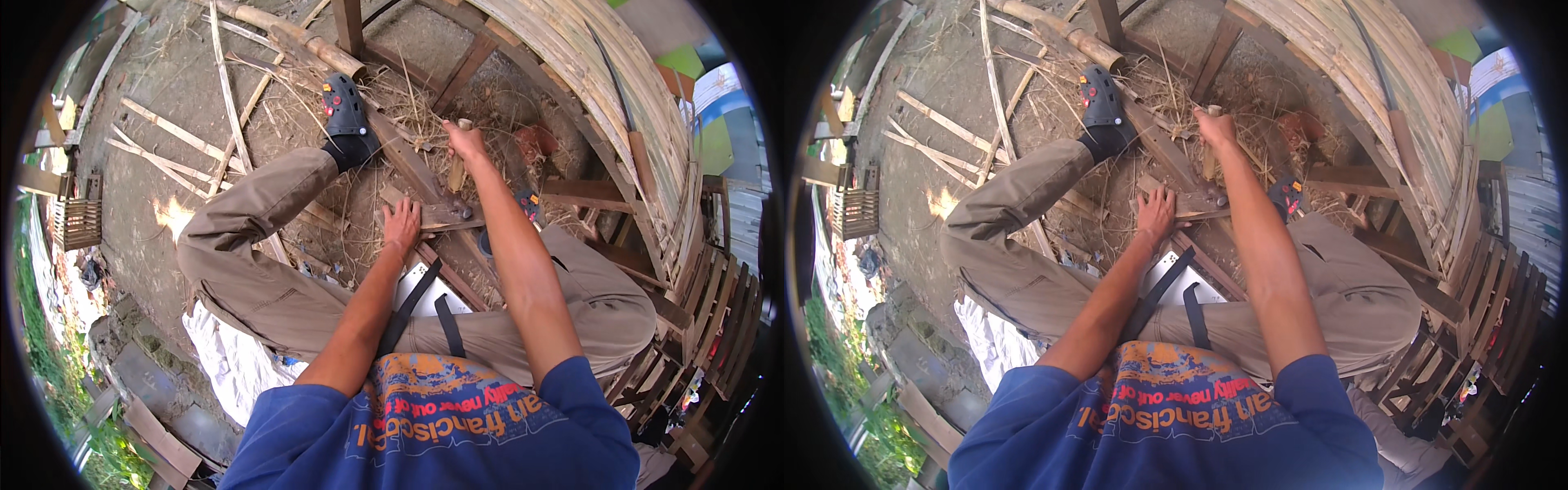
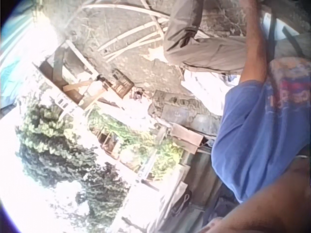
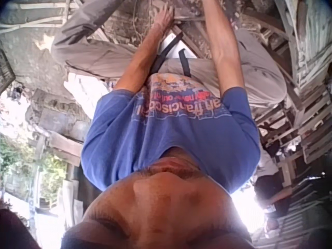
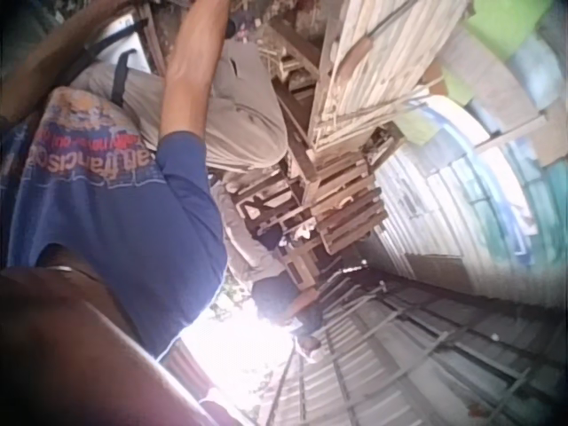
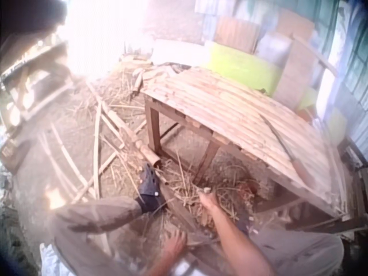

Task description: The person sits on the ground and uses a hammer to repeatedly strike a piece of wood, splitting it into smaller pieces. The person handles the wood pieces and the hammer throughout the task.

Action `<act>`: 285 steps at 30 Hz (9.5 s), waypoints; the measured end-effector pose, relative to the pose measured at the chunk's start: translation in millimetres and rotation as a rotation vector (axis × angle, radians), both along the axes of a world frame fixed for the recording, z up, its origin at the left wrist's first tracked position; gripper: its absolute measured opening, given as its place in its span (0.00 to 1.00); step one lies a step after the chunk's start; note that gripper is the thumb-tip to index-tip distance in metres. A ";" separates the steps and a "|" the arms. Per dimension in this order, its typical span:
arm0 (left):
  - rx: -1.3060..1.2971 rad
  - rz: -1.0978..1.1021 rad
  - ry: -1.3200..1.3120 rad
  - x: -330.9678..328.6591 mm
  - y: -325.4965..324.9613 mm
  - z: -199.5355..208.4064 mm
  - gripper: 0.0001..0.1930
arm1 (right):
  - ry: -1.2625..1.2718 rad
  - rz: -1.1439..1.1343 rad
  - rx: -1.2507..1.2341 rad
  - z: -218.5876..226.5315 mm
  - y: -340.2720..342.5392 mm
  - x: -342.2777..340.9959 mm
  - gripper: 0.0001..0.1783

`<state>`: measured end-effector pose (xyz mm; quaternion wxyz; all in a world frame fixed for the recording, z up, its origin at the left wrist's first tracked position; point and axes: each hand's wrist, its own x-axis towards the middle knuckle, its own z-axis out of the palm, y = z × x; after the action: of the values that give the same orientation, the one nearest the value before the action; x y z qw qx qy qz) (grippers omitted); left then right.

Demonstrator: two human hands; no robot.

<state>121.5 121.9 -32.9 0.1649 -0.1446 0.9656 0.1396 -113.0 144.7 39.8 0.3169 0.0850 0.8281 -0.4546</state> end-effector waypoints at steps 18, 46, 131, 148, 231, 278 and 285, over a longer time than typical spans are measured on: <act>0.164 -0.040 0.066 -13.5 -4.5 4.8 0.53 | 0.102 -0.002 -0.027 3.2 1.9 8.8 0.27; 0.294 0.155 -0.170 -61.2 16.6 45.1 0.48 | -0.184 0.077 0.167 -20.3 -47.6 -53.0 0.23; 1.728 0.839 0.345 -108.5 -31.7 27.9 0.49 | -0.038 0.224 -0.440 15.0 -40.2 32.1 0.20; 1.718 1.058 0.618 -95.9 -19.8 34.2 0.45 | 0.275 0.319 -0.361 21.2 -32.6 69.4 0.23; 1.653 1.262 0.847 -80.2 -16.6 12.9 0.18 | 0.282 0.266 -0.391 19.6 -33.4 82.0 0.23; 0.459 0.074 0.009 -11.1 -71.2 -1.8 0.36 | 0.386 0.425 0.059 19.5 -21.7 5.8 0.15; 0.513 0.168 -0.097 11.5 -103.2 4.7 0.33 | 0.010 0.333 -0.164 62.6 -33.2 36.3 0.15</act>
<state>133.0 18.6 -28.2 0.2302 -0.1845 0.8742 0.3856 -76.7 111.6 102.4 0.3895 -0.0817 0.7924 -0.4623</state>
